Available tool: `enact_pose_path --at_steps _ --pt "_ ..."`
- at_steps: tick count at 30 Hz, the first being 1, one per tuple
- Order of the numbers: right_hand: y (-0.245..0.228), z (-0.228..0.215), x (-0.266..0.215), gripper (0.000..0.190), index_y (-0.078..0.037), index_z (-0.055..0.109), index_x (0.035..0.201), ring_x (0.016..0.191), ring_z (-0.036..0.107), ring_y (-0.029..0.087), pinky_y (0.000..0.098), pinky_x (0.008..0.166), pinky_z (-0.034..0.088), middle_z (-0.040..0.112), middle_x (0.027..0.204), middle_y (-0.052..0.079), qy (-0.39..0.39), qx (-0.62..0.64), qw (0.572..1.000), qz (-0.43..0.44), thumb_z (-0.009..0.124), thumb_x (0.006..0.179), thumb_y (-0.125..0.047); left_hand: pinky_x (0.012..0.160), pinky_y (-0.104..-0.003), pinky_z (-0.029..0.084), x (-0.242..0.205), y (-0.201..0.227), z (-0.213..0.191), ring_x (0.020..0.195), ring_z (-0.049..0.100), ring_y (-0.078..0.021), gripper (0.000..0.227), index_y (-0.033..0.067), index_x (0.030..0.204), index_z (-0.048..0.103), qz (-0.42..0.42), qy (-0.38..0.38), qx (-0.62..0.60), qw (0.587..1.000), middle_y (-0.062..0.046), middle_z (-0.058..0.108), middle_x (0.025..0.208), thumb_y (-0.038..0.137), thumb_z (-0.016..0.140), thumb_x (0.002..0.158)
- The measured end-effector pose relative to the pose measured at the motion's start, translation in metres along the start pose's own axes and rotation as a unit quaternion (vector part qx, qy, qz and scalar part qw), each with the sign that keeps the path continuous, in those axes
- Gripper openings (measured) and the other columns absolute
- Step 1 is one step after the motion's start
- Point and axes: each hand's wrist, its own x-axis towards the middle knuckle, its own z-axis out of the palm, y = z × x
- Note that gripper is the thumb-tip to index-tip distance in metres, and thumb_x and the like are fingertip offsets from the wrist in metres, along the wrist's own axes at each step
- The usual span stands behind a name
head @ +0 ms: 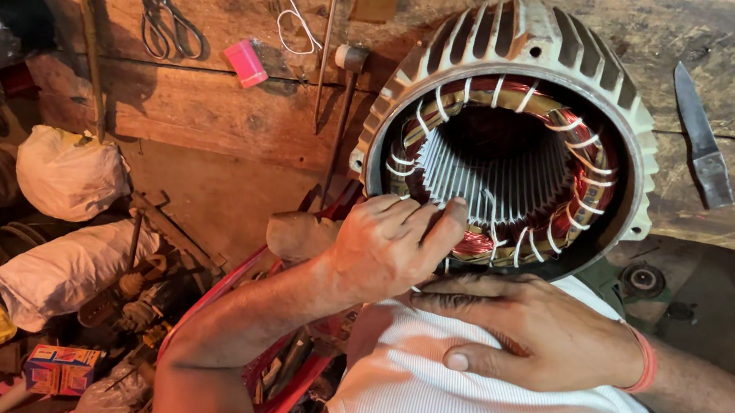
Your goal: The person works on a motor stator, using a screwdriver to adjust copper windings and a wooden block to press them into place. They then use scissors to trim excess wire and continue arranging the windings by hand.
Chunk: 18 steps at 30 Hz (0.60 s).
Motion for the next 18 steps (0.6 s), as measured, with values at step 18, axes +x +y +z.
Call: enact_pose_path --at_steps 18 --pt "-0.0018 0.0028 -0.0003 0.058 -0.006 0.063 0.14 0.111 0.069 0.041 0.0478 0.094 0.053 0.065 0.135 0.026 -0.002 -0.012 1.0 0.022 0.06 0.099 -0.046 0.063 -0.03 0.047 0.0083 -0.0009 -0.0059 0.069 0.059 -0.0144 0.03 -0.0047 0.118 0.065 0.056 -0.02 0.005 0.998 -0.002 0.057 0.081 0.014 0.064 0.095"
